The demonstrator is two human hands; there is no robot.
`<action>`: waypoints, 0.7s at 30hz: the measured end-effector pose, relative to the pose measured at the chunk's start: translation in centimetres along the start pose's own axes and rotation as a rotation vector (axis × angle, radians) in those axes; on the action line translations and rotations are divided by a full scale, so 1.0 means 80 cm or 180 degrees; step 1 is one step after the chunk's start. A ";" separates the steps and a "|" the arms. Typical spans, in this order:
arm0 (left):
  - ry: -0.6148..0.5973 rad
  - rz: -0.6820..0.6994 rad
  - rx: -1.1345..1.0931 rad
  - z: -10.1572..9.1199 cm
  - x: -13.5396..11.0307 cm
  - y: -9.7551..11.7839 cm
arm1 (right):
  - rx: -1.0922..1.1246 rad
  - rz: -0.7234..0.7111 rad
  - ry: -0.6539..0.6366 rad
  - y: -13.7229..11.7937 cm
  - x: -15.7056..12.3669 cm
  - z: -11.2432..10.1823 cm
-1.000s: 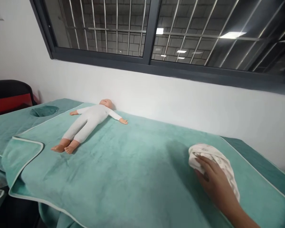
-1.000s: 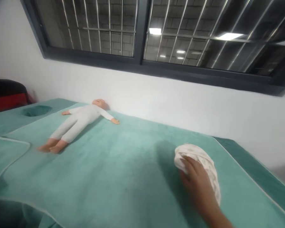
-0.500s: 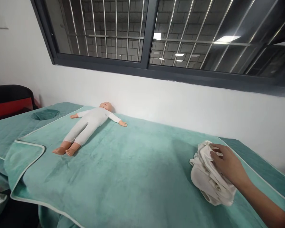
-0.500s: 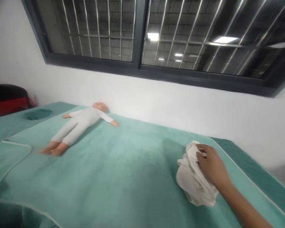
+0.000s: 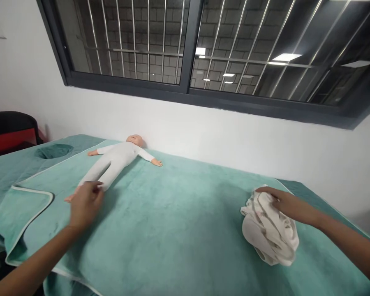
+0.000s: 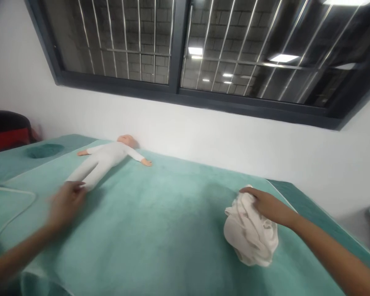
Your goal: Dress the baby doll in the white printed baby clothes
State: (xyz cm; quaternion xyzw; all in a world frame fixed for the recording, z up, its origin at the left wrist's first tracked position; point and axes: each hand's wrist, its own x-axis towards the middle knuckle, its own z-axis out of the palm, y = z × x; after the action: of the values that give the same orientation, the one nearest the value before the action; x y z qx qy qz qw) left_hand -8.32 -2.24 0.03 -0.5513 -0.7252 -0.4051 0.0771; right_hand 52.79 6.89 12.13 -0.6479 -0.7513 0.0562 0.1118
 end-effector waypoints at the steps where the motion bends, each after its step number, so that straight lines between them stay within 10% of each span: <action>1: 0.0058 0.0250 0.0015 0.014 -0.007 0.017 | 0.0155 -0.0023 -0.0269 -0.003 0.003 -0.012; 3: -0.0205 0.0832 -0.0176 0.043 -0.022 0.055 | 0.0279 0.0103 -0.0431 -0.011 0.009 -0.034; 7: -0.0796 0.1453 -0.0567 0.093 -0.060 0.129 | 0.0189 0.0451 0.0537 -0.044 0.013 -0.061; 13: -0.1852 0.0671 -0.2002 0.114 -0.091 0.233 | 0.1063 0.0170 0.1661 -0.139 0.014 -0.058; 18: -0.1744 0.0033 -0.3378 0.068 -0.055 0.326 | 0.1905 -0.1284 0.1121 -0.222 0.007 -0.020; 21: -0.1330 -0.0161 -0.3055 0.045 -0.027 0.348 | 0.1825 -0.1884 0.0257 -0.250 -0.003 0.015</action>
State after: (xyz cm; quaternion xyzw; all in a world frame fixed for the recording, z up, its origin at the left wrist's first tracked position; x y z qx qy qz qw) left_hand 17.74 0.34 10.46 -0.5760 -0.4710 -0.5749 -0.3403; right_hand 33.27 3.63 15.54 -0.3483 -0.8541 0.2033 0.3284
